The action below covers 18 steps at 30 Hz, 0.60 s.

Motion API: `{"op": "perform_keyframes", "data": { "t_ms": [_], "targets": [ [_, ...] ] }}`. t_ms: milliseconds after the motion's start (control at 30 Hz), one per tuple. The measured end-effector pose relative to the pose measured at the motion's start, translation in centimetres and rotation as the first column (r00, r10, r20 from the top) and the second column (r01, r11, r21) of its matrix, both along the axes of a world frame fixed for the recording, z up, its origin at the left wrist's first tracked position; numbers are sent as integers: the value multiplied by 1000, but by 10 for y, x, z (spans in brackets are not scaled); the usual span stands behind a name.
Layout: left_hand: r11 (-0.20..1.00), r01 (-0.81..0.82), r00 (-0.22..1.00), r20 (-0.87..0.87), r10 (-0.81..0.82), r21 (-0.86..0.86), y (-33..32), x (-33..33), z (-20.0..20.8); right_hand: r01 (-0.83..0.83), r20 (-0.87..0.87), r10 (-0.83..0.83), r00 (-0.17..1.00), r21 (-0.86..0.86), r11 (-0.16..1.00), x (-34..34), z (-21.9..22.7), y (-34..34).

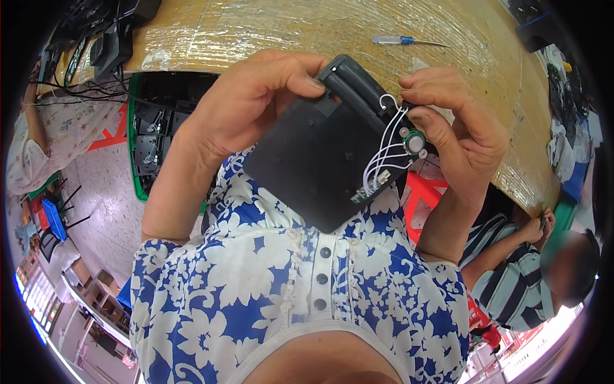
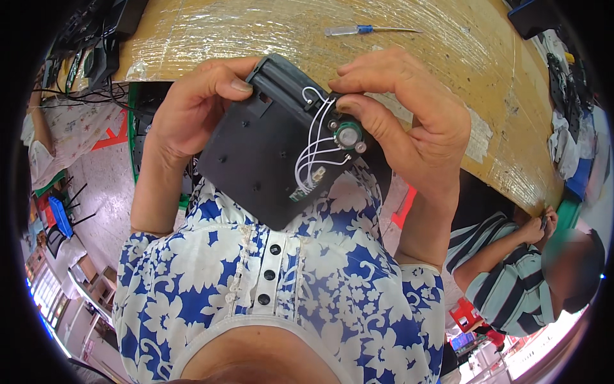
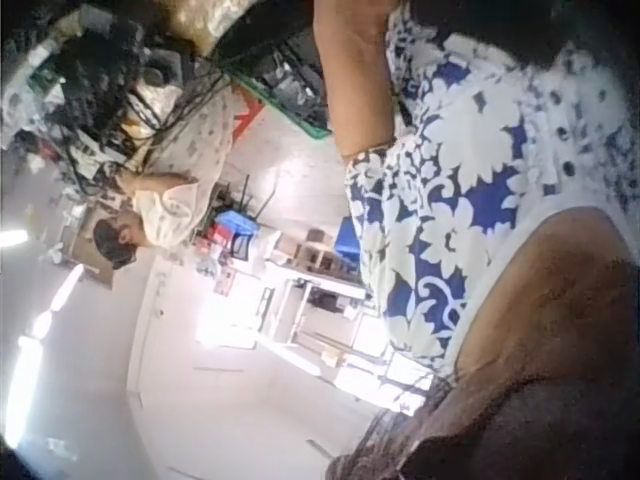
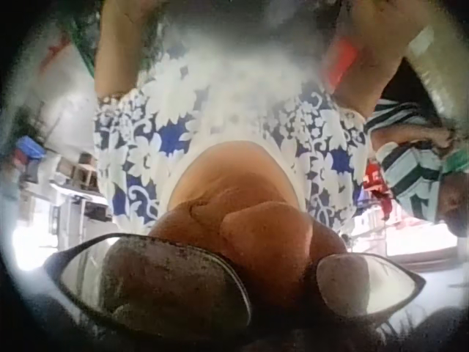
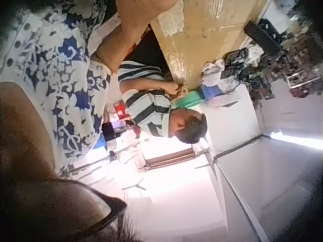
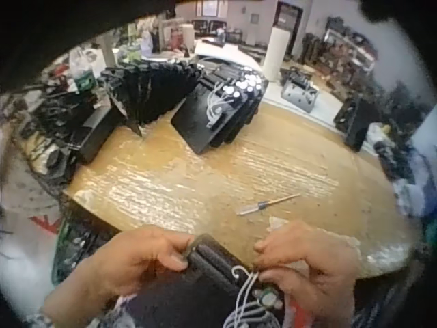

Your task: Assembling small electronic components and wiring into plastic device housings.

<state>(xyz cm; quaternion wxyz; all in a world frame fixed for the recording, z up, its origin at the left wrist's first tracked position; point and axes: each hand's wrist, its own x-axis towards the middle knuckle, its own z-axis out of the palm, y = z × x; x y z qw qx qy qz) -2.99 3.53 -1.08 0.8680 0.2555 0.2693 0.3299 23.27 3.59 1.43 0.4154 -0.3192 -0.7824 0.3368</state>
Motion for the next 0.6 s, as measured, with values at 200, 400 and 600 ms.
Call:
{"op": "perform_keyframes", "data": {
  "t_ms": [200,400,600],
  "targets": [
    [999,41,999,30,-42,19,6,2,0,-31,-115,28,993,-24,999,-3,-6,-3],
    [985,144,977,-172,-126,95,9,6,4,-57,-143,58,988,8,998,-3,-5,-12],
    [986,157,974,-178,-144,60,5,11,12,-114,-80,123,989,104,988,-15,3,-19]
  ]
}}
